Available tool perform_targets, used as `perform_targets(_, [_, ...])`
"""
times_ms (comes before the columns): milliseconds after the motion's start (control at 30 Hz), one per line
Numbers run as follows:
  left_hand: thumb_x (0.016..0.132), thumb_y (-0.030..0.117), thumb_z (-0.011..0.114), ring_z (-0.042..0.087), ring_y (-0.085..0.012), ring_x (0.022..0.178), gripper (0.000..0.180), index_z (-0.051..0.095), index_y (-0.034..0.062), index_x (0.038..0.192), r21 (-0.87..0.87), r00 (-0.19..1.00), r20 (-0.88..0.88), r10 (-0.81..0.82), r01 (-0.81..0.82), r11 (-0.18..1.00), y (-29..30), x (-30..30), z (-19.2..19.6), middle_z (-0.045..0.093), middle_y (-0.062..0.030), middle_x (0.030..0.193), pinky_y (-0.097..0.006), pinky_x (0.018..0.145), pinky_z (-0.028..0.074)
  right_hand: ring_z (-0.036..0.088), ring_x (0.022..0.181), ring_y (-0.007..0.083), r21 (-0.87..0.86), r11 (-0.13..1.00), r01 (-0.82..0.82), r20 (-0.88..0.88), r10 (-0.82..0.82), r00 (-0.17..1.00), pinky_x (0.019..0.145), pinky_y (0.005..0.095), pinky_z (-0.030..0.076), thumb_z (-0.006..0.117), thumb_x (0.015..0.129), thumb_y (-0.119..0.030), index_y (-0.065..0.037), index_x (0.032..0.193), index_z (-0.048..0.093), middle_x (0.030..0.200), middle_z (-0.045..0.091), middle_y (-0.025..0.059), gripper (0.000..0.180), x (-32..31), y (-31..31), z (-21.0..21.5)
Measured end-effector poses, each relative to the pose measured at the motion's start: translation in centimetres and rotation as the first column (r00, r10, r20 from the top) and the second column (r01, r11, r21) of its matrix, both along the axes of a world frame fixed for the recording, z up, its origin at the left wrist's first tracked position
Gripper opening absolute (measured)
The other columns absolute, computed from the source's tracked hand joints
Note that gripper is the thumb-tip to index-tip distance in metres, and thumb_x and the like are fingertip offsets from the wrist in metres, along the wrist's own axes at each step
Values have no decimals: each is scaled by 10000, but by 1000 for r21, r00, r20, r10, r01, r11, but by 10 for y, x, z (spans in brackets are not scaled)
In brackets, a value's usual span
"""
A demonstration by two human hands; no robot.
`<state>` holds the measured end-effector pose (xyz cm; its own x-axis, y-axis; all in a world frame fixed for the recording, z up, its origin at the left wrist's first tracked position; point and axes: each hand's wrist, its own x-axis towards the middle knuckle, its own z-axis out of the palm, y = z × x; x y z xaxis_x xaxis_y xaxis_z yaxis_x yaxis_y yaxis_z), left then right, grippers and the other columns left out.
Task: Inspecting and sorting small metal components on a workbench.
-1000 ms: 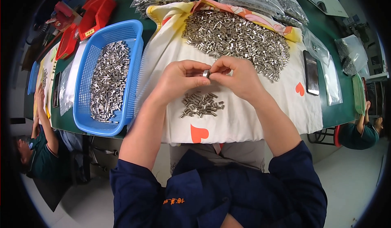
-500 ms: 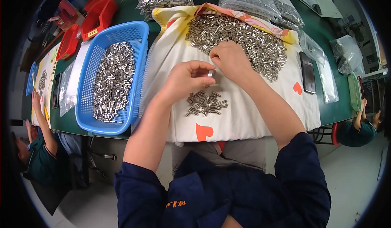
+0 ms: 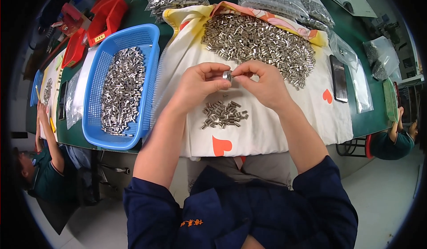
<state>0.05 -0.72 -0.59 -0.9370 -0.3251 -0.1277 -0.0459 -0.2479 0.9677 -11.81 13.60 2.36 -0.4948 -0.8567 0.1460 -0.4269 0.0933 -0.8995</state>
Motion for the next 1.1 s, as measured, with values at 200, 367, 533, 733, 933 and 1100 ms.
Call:
perform_targets(200, [744,3,647,595,-112,800,348,541,-49,1072,-49,1000,17,-9,10,999,2,1,2,624,-82,892,-218,715,481,589,700,207,30,999,27,-174,-21,985,647,294,465,607,710,-82,-40,770,626,758,615,74,76,4,-1,-2])
perform_targets(367, [741,4,651,595,-113,800,329,560,-52,1052,-133,999,52,16,-9,991,4,2,2,625,-87,908,-216,723,482,574,700,245,-87,996,28,-453,-65,889,638,330,460,617,699,-85,-53,763,624,720,603,81,72,9,-4,-10])
perform_targets(533, [739,-3,650,596,-113,808,318,565,-55,1041,-100,1000,10,15,-13,995,3,3,3,628,-86,903,-216,721,485,586,699,220,-90,996,-1,-344,-30,939,632,312,463,614,710,-80,-50,773,621,714,610,81,70,2,-1,-8])
perform_targets(733, [724,4,668,592,-101,802,311,584,-37,1021,-81,995,72,-67,73,994,7,4,10,627,-68,885,-209,708,479,573,704,113,118,991,-67,-3,67,998,670,231,454,640,724,-76,-23,830,625,773,627,37,119,-10,1,3])
perform_targets(933, [686,51,715,555,-58,754,302,627,23,973,-275,959,170,-226,266,924,11,6,12,608,-10,786,-200,697,459,558,684,229,34,984,177,-579,-125,805,663,352,432,625,709,-161,-56,731,618,714,593,71,108,-24,-6,-21])
perform_targets(1100, [704,39,699,565,-65,759,302,613,11,992,-168,969,124,-216,235,957,8,6,8,609,-8,820,-197,701,465,544,757,251,54,965,256,-750,-130,648,701,369,411,614,693,-147,-79,696,623,742,582,75,69,-16,-16,-35])
